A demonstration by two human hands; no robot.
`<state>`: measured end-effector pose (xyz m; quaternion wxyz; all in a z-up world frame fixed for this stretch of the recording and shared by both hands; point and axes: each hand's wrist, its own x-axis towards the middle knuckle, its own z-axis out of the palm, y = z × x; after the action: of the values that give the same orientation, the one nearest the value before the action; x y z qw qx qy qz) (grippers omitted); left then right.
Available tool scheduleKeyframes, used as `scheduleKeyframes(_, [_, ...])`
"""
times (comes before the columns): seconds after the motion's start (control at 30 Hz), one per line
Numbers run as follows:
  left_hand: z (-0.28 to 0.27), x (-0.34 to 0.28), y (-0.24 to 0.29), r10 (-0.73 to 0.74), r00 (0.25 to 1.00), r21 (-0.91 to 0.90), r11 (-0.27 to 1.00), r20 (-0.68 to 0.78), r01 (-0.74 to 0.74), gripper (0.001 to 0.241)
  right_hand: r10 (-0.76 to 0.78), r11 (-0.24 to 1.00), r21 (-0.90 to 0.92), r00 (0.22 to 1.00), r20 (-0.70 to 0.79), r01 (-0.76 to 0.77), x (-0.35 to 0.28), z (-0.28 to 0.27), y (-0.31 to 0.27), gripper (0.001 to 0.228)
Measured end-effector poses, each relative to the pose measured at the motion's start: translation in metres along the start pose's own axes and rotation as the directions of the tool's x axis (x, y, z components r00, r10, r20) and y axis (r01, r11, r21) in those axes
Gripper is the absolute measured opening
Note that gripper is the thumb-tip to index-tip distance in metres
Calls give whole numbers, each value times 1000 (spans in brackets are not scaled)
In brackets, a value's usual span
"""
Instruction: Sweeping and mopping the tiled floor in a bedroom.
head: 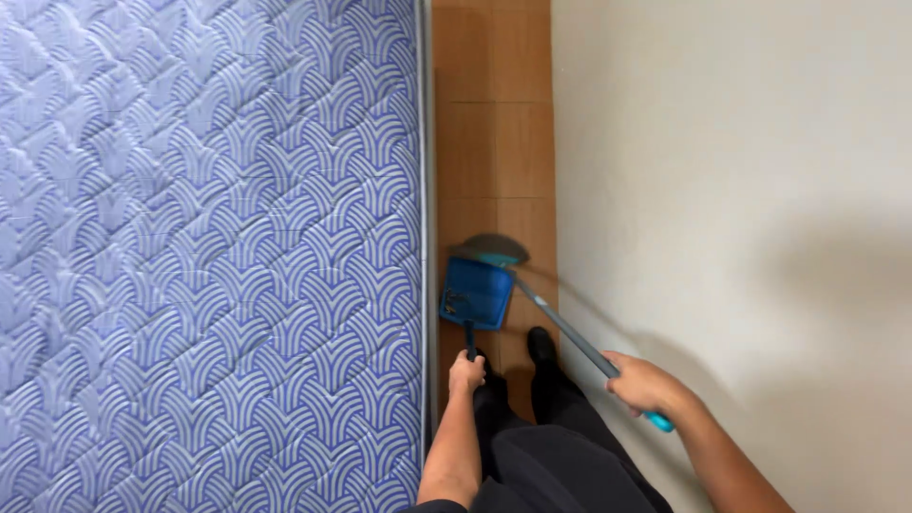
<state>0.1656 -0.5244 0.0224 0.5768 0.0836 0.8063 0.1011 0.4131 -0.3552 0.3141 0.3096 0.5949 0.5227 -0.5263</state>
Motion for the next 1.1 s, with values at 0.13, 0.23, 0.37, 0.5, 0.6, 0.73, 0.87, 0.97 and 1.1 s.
scheduleKeyframes(0.13, [30, 20, -3, -45, 999, -146, 988, 28, 49, 67, 7, 989, 145, 997, 80, -18, -40, -40, 40, 61])
scheduleKeyframes(0.23, [55, 36, -36, -42, 997, -225, 973, 67, 56, 58, 26, 989, 144, 997, 78, -38, -71, -44, 48, 60])
scheduleKeyframes(0.37, [68, 57, -46, 50, 995, -224, 972, -91, -70, 52, -73, 976, -212, 987, -146, 41, -10, 10, 46, 67])
scheduleKeyframes(0.5, [60, 10, -25, -60, 991, -233, 972, -122, 30, 48, -90, 920, -386, 994, -56, 62, 38, 64, 43, 71])
scheduleKeyframes(0.6, [56, 10, -8, -111, 987, -259, 963, -120, 77, 45, -87, 942, -317, 992, 87, 110, 38, 59, 69, 55])
scheduleKeyframes(0.73, [74, 8, -22, -110, 980, -229, 971, -168, 69, 42, -78, 996, -27, 995, 58, 80, 9, -25, 77, 67])
scheduleKeyframes(0.87, [81, 9, -28, -56, 966, -154, 988, -251, 18, 45, -87, 993, 69, 994, -71, 92, -39, -73, 50, 56])
scheduleKeyframes(0.97, [76, -5, -25, -78, 959, -165, 986, -271, 34, 54, -21, 999, -28, 988, -156, 17, -66, -56, 13, 53])
scheduleKeyframes(1.1, [73, -15, -20, -108, 981, -224, 972, -161, 70, 62, -223, 915, -393, 931, -289, 97, 47, 49, 74, 69])
